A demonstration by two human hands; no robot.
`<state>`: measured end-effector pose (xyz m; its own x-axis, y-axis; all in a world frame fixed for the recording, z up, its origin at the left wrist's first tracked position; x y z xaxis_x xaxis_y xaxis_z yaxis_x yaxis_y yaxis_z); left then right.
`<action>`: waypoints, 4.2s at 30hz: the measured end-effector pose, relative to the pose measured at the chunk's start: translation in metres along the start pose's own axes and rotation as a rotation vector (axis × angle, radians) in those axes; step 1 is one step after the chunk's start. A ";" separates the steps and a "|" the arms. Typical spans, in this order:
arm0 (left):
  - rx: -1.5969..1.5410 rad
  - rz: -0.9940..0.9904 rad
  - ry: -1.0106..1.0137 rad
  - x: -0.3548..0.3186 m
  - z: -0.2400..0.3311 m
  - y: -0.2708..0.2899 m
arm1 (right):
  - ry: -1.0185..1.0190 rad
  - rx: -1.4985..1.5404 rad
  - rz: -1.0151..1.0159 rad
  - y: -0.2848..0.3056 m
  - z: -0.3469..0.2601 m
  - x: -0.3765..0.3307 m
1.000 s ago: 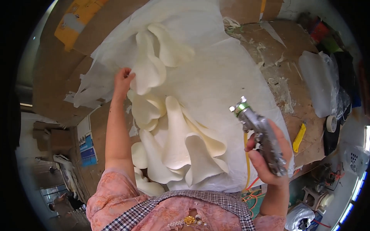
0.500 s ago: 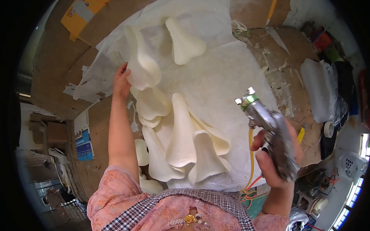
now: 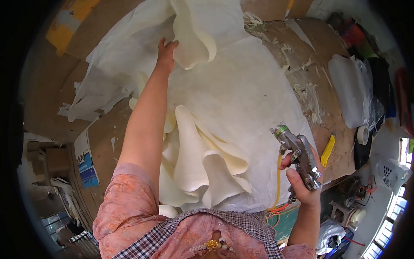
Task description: Organize and stack white foam inserts on a workbench and place them into a large storage bag.
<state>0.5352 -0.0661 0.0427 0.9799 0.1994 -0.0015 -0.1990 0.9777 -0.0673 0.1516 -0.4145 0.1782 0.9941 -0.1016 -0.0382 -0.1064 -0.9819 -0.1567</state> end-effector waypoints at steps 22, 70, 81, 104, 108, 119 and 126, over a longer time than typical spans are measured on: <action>0.935 -0.411 -0.563 -0.079 -0.001 -0.108 | -0.037 -1.096 0.300 0.092 0.126 -0.012; -0.398 0.151 0.282 -0.559 0.160 0.124 | -0.053 -0.294 -0.465 -0.094 0.076 -0.003; 0.354 0.299 0.389 -0.589 0.099 0.113 | -0.639 -0.103 -0.476 -0.045 0.212 0.007; 1.092 1.086 -0.376 -0.900 0.304 0.300 | -0.297 0.287 -1.093 -0.373 0.055 -0.353; 0.251 2.042 -0.370 -1.137 0.354 0.405 | -0.102 0.313 -1.509 -0.514 0.001 -0.525; -0.394 1.578 0.248 -1.071 0.025 0.389 | 0.199 0.032 -1.183 -0.398 0.136 -0.299; 0.399 0.883 0.518 -0.727 -0.057 0.360 | -0.163 -0.251 -0.212 -0.221 0.190 0.131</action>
<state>-0.2478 0.1368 -0.0370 0.3576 0.8788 -0.3158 -0.7311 0.4739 0.4908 0.3013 -0.1805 0.0205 0.9748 0.1153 -0.1911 0.1303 -0.9891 0.0679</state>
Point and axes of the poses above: each hand's wrist, its own x-axis towards the middle knuckle, its own y-axis out of the back of the hand, z = x × y, the point moved 8 cm from there along x, towards the middle knuckle, and after that the axes turned 10 degrees about x, right-handed, at the moved point
